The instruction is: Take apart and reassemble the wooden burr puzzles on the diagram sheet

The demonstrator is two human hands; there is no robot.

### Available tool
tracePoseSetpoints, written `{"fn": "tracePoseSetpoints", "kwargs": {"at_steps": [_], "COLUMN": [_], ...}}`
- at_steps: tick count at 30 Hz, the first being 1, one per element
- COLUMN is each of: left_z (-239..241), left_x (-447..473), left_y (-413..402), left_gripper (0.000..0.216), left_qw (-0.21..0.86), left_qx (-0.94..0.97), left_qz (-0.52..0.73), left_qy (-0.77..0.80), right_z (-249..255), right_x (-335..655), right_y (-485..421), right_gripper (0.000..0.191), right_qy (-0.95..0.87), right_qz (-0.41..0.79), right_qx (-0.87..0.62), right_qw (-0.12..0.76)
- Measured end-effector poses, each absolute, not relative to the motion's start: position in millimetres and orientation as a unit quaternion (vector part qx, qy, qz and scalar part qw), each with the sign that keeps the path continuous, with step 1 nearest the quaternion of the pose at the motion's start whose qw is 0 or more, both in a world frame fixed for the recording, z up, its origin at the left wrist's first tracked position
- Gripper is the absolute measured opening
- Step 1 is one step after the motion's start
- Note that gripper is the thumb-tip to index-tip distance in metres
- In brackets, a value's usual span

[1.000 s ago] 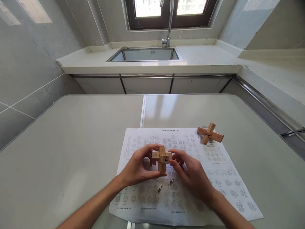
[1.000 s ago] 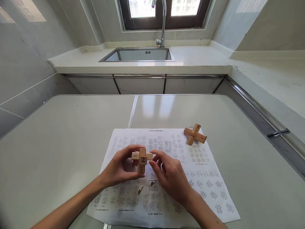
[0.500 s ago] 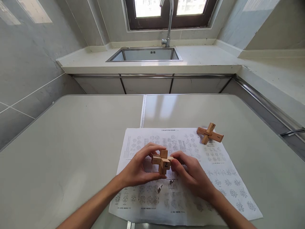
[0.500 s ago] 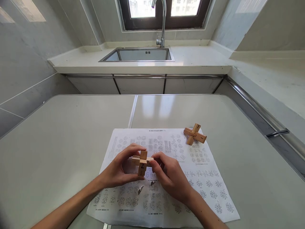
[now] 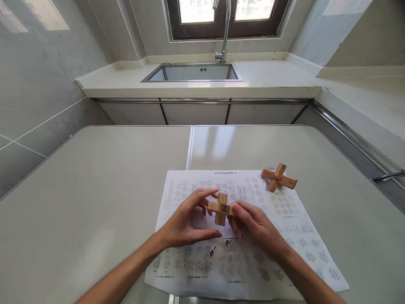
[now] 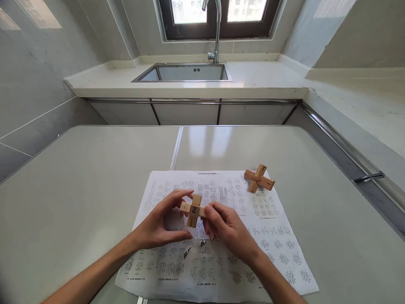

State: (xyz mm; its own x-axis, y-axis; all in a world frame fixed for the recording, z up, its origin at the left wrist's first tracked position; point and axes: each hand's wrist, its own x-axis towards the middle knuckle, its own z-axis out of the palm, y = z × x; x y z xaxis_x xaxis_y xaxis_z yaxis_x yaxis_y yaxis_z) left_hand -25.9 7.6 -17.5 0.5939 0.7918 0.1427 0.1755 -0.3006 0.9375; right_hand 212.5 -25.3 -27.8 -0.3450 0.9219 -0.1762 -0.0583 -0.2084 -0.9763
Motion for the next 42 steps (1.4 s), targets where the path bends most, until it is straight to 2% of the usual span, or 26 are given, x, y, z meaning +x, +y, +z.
{"fn": "tracePoseSetpoints", "kwargs": {"at_steps": [3,8,20,33,42], "left_z": [-19,-17,-15,-14,-14], "left_x": [-25,-24,-24,-24,-24], "left_y": [8,8,8,7,7], "left_gripper": [0.090,0.078,0.065,0.059,0.056], "left_qw": [0.499,0.500,0.497,0.493,0.495], "left_qx": [0.734,0.735,0.742,0.746,0.743], "left_qz": [0.327,0.320,0.308,0.309,0.313], "left_qy": [0.326,0.329,0.329,0.324,0.324], "right_z": [-29,-28,-34,-37,-33], "right_x": [216,221,233,235,232], "right_y": [-22,-15,-7,-4,-6], "right_gripper": [0.054,0.050,0.030,0.029,0.037], "right_qy": [-0.397,-0.273,-0.109,-0.125,-0.151], "right_qz": [0.672,0.665,0.670,0.679,0.689], "right_qx": [-0.463,-0.498,-0.446,-0.434,-0.460], "right_qw": [0.421,0.485,0.584,0.579,0.539]}}
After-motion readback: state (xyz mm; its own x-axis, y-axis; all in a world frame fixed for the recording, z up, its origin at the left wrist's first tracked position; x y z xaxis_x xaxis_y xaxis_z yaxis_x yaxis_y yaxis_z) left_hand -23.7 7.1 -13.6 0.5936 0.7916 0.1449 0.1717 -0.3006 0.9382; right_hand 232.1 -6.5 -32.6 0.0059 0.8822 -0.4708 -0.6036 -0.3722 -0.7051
